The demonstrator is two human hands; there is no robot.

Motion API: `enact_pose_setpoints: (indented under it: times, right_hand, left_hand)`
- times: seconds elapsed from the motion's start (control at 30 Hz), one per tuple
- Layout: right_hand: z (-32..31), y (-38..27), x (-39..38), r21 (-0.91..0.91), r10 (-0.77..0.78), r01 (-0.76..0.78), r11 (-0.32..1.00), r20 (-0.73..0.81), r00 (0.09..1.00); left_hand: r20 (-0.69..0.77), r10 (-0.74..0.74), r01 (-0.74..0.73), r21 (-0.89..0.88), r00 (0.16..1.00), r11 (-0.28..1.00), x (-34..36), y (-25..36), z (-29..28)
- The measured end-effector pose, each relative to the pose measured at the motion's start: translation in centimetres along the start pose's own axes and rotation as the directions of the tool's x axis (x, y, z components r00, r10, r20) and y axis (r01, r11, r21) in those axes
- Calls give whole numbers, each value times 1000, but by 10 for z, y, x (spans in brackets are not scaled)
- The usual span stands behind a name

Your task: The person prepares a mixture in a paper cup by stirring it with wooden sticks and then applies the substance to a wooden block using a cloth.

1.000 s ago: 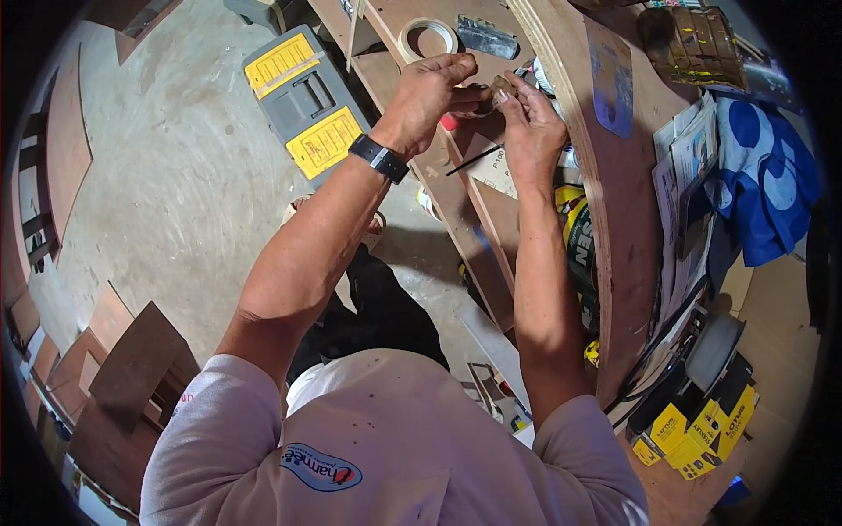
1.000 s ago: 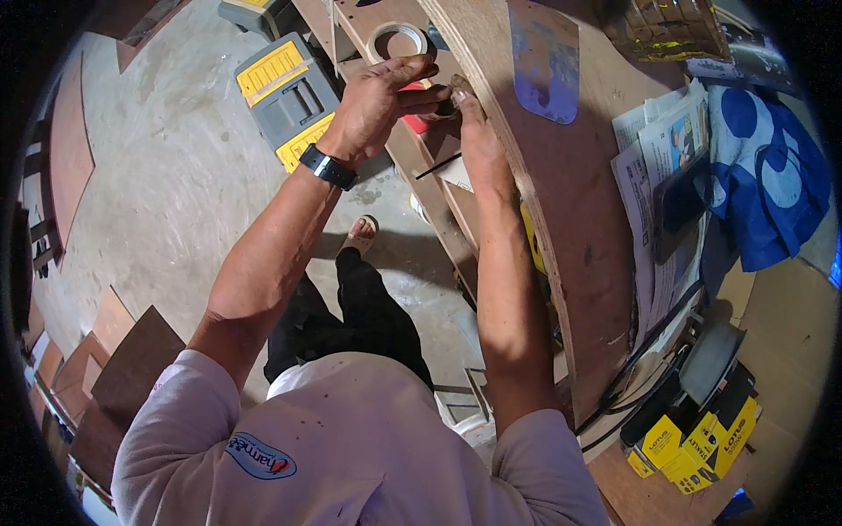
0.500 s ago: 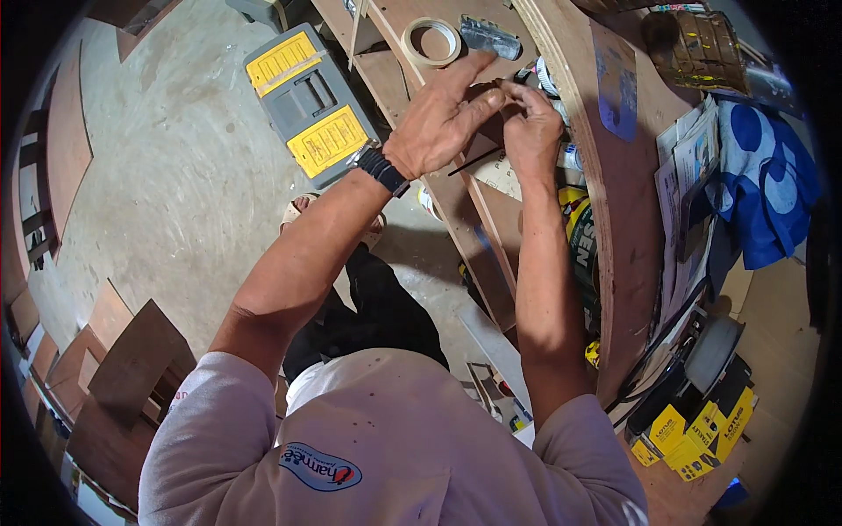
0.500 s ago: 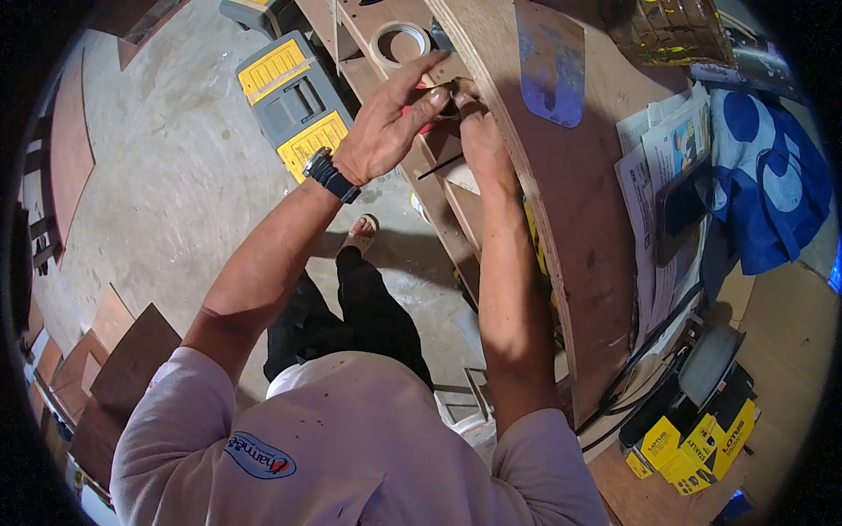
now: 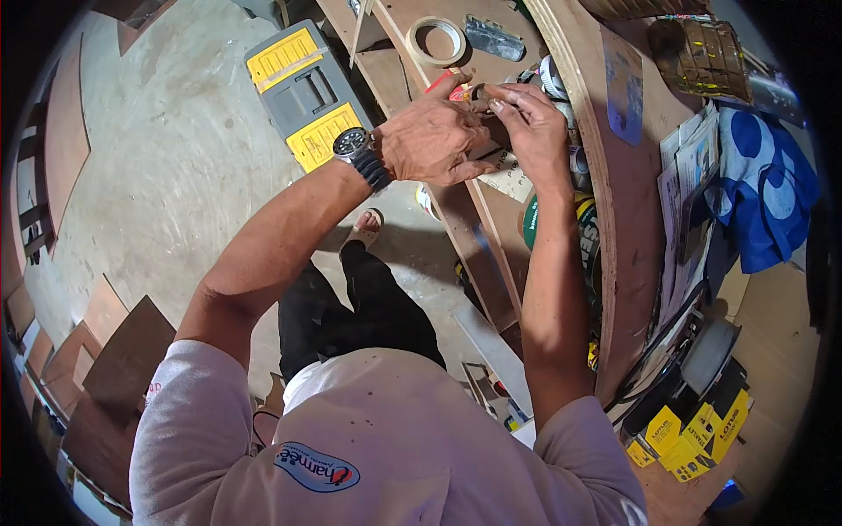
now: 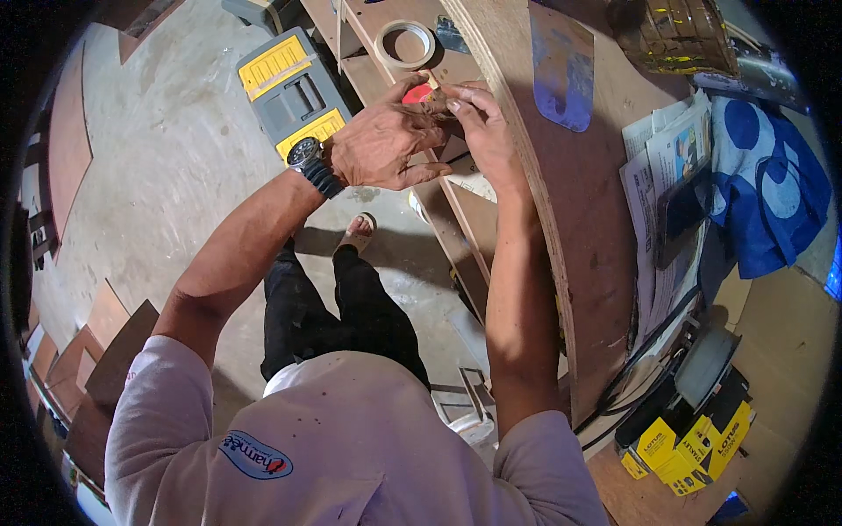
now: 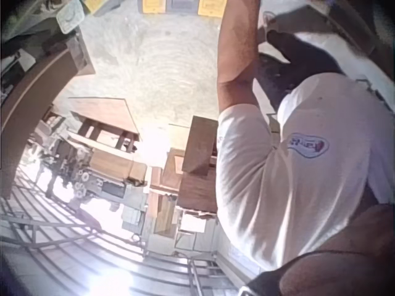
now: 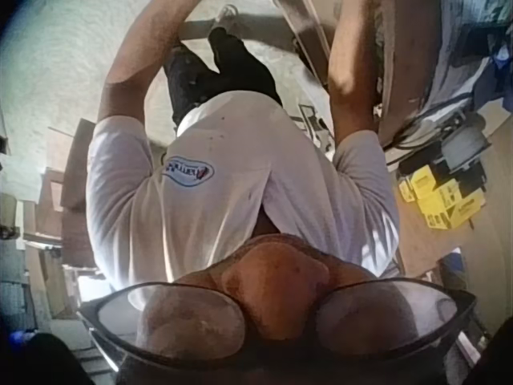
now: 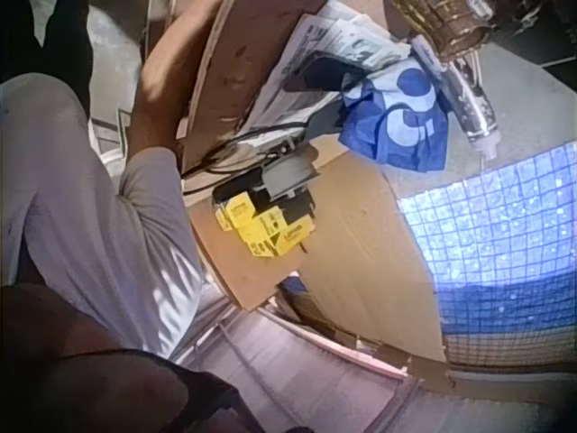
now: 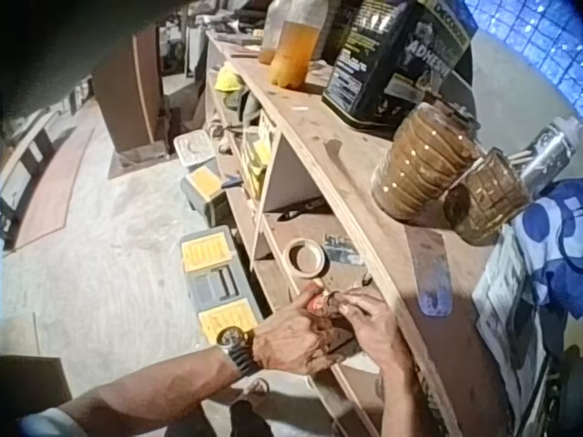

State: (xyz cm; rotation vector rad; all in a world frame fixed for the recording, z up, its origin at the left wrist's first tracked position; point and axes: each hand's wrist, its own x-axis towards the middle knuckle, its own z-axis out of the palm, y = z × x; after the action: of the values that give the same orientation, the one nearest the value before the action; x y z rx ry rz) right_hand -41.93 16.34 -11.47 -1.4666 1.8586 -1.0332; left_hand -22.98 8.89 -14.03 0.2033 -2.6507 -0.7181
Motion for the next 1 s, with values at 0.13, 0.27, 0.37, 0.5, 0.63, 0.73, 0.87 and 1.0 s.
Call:
enact_pose_setpoints:
  times: [0.13, 0.27, 0.37, 0.5, 0.63, 0.73, 0.87, 1.0]
  right_hand:
    - [0, -8, 9, -123, 152, -157, 980, -47, 987]
    - [0, -20, 5, -118, 12, -15, 993, -21, 1000]
    - [-1, -9, 7, -242, -118, 123, 962, 37, 992]
    - [0, 3, 10, -38, 160, -162, 986, -56, 985]
    - [0, 7, 6, 111, 172, -162, 981, -92, 981]
    - [0, 5, 3, 264, 237, -210, 941, -72, 969]
    - [3, -3, 2, 330, 258, -222, 918, -68, 964]
    - [10, -8, 4, 285, 252, -218, 933, -87, 964]
  left_hand:
    - [-56, 50, -45, 90, 997, 995, -4, -2, 6]
    - [-110, 60, -49, 97, 992, 994, -2, -4, 9]
    - [27, 25, -28, 137, 999, 990, 0, -3, 1]
    - [-77, 39, -31, 108, 996, 994, -7, -7, 6]
    - [-386, -134, 84, -144, 913, 986, -7, -6, 19]
    - [-244, -540, 208, -736, 806, 644, 0, -3, 18]
    - [-297, -571, 325, -588, 765, 740, 16, 1, 15]
    - [-376, -500, 265, -524, 780, 809, 28, -7, 26]
